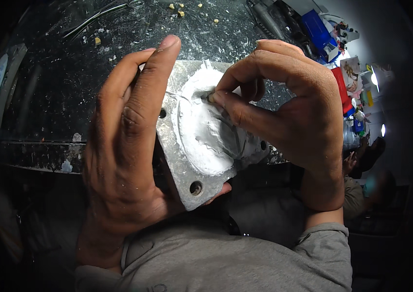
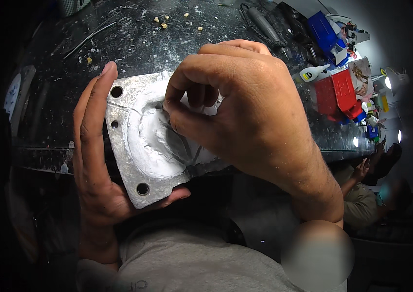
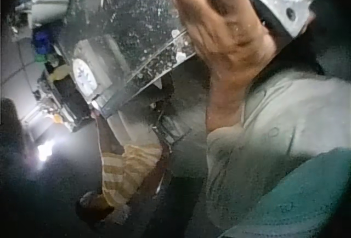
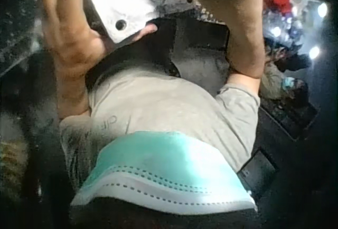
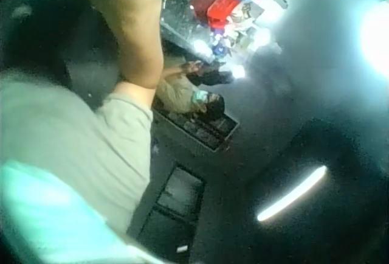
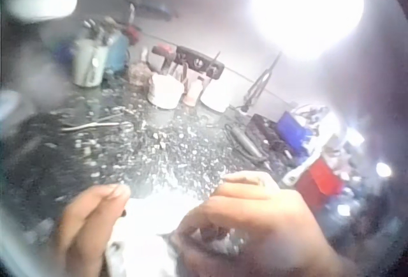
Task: The person places artificial teeth into a dental mold by hand, adjusts them using a metal tool, and moves the mold to the side of the workbench.
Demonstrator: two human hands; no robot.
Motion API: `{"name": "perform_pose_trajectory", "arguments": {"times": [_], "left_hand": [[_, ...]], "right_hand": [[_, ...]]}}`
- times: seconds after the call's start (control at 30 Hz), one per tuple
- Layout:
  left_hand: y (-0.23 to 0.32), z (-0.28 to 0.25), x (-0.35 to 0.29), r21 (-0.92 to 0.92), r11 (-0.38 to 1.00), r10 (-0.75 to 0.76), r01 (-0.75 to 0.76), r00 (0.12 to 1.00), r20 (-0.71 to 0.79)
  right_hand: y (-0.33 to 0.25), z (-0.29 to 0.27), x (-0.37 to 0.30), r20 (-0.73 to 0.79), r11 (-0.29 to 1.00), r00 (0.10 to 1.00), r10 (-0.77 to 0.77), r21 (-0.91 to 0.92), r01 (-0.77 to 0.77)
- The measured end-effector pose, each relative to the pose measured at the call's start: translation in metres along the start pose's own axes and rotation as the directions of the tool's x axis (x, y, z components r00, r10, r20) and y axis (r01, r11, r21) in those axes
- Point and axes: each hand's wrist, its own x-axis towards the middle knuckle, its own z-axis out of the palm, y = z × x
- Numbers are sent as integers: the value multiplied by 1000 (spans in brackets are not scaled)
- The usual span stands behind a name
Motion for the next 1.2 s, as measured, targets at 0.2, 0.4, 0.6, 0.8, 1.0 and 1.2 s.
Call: {"name": "perform_pose_trajectory", "arguments": {"times": [0.2,0.4,0.6,0.8,1.0,1.2], "left_hand": [[-1,-2,0,42,999,-3,2,1000,28],[-6,-1,-3,48,999,-8,6,999,33],[-12,-4,-8,78,996,-39,34,997,63],[0,-2,-2,52,998,26,-26,1000,-8],[3,1,3,10,1000,27,-27,999,-29],[8,-3,2,-28,997,-66,66,998,12]], "right_hand": [[-5,-8,3,81,999,996,39,-41,-36],[-6,-13,5,79,998,995,52,29,-54],[-7,-9,7,20,999,999,33,18,-34],[-7,-7,9,60,1000,998,18,15,-19],[-6,-10,11,33,998,999,20,54,-22],[-5,-9,9,63,1000,998,-27,11,27]]}}
